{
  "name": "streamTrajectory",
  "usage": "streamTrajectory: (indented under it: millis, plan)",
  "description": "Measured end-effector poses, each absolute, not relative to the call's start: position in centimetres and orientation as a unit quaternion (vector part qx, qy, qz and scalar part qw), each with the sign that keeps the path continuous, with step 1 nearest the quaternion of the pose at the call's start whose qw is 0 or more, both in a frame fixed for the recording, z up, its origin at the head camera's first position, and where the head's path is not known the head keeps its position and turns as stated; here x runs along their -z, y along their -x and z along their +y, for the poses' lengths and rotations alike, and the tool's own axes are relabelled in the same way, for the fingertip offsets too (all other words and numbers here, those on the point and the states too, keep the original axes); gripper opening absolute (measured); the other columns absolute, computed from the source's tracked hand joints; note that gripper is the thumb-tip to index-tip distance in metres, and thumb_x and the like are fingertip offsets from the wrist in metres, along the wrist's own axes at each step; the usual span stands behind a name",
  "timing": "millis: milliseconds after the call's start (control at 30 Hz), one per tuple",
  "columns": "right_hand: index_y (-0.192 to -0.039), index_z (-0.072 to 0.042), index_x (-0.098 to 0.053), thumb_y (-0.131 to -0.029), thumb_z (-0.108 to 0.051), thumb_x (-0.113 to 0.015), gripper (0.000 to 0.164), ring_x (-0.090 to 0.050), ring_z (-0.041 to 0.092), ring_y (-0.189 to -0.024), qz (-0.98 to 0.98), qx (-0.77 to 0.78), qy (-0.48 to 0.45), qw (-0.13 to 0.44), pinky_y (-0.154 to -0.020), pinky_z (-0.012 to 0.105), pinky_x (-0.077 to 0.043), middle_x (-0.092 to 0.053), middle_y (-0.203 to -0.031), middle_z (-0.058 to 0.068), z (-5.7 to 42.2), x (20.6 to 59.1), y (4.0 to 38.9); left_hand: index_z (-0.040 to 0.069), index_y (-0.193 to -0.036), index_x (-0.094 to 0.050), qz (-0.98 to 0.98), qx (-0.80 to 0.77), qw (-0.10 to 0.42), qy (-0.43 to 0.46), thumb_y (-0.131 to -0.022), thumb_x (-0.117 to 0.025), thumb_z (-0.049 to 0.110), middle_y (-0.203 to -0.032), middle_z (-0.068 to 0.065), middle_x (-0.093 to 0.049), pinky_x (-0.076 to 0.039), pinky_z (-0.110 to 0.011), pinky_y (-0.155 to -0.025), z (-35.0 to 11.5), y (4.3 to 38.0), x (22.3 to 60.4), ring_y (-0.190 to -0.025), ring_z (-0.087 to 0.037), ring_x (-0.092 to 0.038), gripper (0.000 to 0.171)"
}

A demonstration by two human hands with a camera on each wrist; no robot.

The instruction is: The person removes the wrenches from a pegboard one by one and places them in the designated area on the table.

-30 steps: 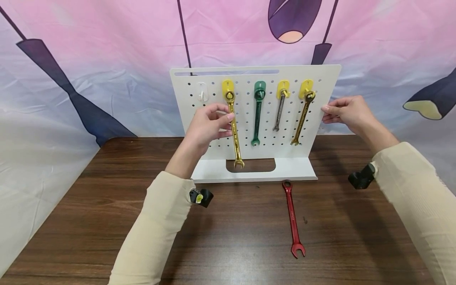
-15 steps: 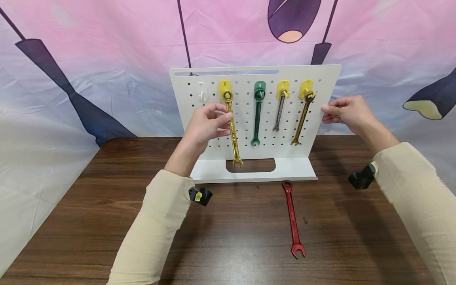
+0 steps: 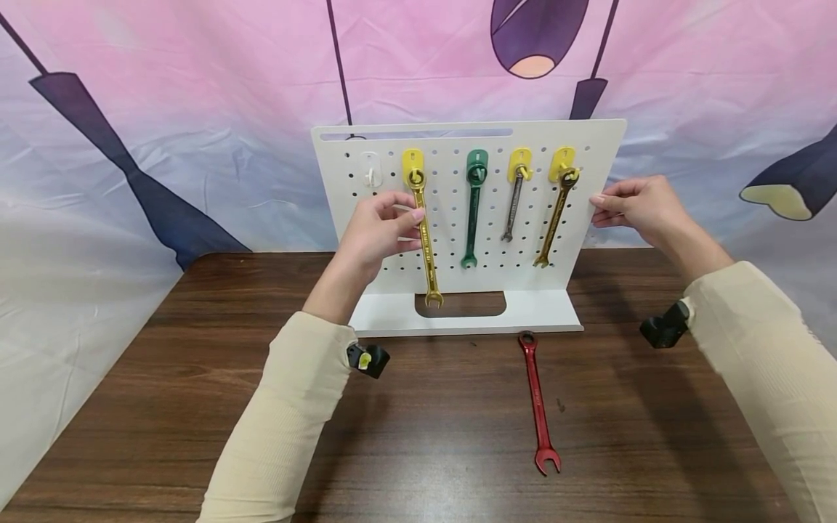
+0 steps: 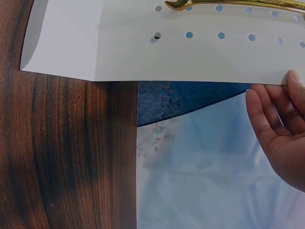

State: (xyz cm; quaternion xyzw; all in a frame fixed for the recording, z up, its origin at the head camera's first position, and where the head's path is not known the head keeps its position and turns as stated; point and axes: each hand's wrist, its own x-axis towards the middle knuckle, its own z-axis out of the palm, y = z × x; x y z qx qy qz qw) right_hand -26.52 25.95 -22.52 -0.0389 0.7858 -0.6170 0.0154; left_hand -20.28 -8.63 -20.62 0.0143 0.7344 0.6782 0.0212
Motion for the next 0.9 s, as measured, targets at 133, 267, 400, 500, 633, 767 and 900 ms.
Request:
streamTrajectory:
  millis: [133, 267, 400, 500, 633, 767, 900]
  plan:
    - [-0.072, -0.009, -0.069, -0.085, -0.01, -0.063, 0.014, -0.065, 0.017, -0.064, 0.79, 0.612, 0.04, 0.014, -0.065, 0.029, -0.058, -0.065, -0.069, 0.003, 25.94, 22.54, 26.49, 0.001, -0.099, -0.057, 0.733, -0.68, 0.023, -0.017, -0.09, -0.057, 0.004, -0.087, -0.01, -0.053, -0.057, -0.027, -0.067, -8.67, 20.24, 20.68, -0.066, -0.016, -0.057, 0.01]
    - [-0.072, -0.01, -0.069, -0.085, -0.01, -0.063, 0.014, -0.065, 0.016, -0.063, 0.788, 0.614, 0.04, 0.016, -0.066, 0.03, -0.058, -0.065, -0.069, 0.003, 25.94, 22.63, 26.48, 0.0, -0.099, -0.057, 0.729, -0.684, 0.026, -0.014, -0.09, -0.057, 0.005, -0.087, -0.01, -0.053, -0.057, -0.027, -0.067, -8.63, 20.19, 20.59, -0.066, -0.017, -0.057, 0.01]
    - [-0.072, -0.01, -0.069, -0.085, -0.01, -0.063, 0.015, -0.065, 0.016, -0.063, 0.787, 0.615, 0.039, 0.016, -0.067, 0.031, -0.058, -0.065, -0.069, 0.003, 25.94, 22.68, 26.47, 0.0, -0.099, -0.057, 0.727, -0.686, 0.028, -0.014, -0.09, -0.057, 0.005, -0.087, -0.01, -0.053, -0.057, -0.027, -0.068, -8.57, 20.09, 20.41, -0.069, -0.016, -0.057, 0.01]
    - [-0.072, -0.01, -0.069, -0.085, -0.01, -0.063, 0.015, -0.065, 0.016, -0.063, 0.788, 0.615, 0.039, 0.017, -0.067, 0.031, -0.058, -0.065, -0.069, 0.003, 25.92, 22.64, 26.45, -0.001, -0.098, -0.057, 0.724, -0.689, 0.029, -0.015, -0.09, -0.057, 0.005, -0.087, -0.009, -0.052, -0.056, -0.026, -0.067, -8.55, 20.01, 20.28, -0.07, -0.016, -0.056, 0.01]
    - [-0.072, -0.01, -0.069, -0.085, -0.011, -0.063, 0.015, -0.065, 0.016, -0.064, 0.789, 0.614, 0.037, 0.018, -0.066, 0.03, -0.058, -0.066, -0.069, 0.003, 25.94, 22.51, 26.48, -0.003, -0.098, -0.057, 0.72, -0.694, 0.026, -0.021, -0.09, -0.057, 0.004, -0.087, -0.009, -0.052, -0.056, -0.025, -0.065, -8.57, 19.95, 20.11, -0.07, -0.016, -0.055, 0.01]
    - [-0.072, -0.01, -0.069, -0.085, -0.012, -0.063, 0.014, -0.065, 0.016, -0.063, 0.789, 0.612, 0.038, 0.016, -0.065, 0.029, -0.058, -0.066, -0.069, 0.003, 25.96, 22.43, 26.53, -0.004, -0.099, -0.056, 0.722, -0.691, 0.02, -0.035, -0.09, -0.056, 0.002, -0.087, -0.01, -0.052, -0.057, -0.026, -0.066, -8.58, 19.94, 19.96, -0.069, -0.016, -0.055, 0.011]
    - [-0.072, -0.01, -0.069, -0.085, -0.012, -0.064, 0.013, -0.065, 0.016, -0.063, 0.788, 0.614, 0.037, 0.017, -0.066, 0.03, -0.058, -0.066, -0.069, 0.003, 25.96, 22.44, 26.57, -0.005, -0.099, -0.056, 0.721, -0.691, 0.018, -0.041, -0.09, -0.056, 0.002, -0.086, -0.01, -0.051, -0.057, -0.026, -0.066, -8.6, 19.86, 19.85, -0.069, -0.015, -0.055, 0.012]
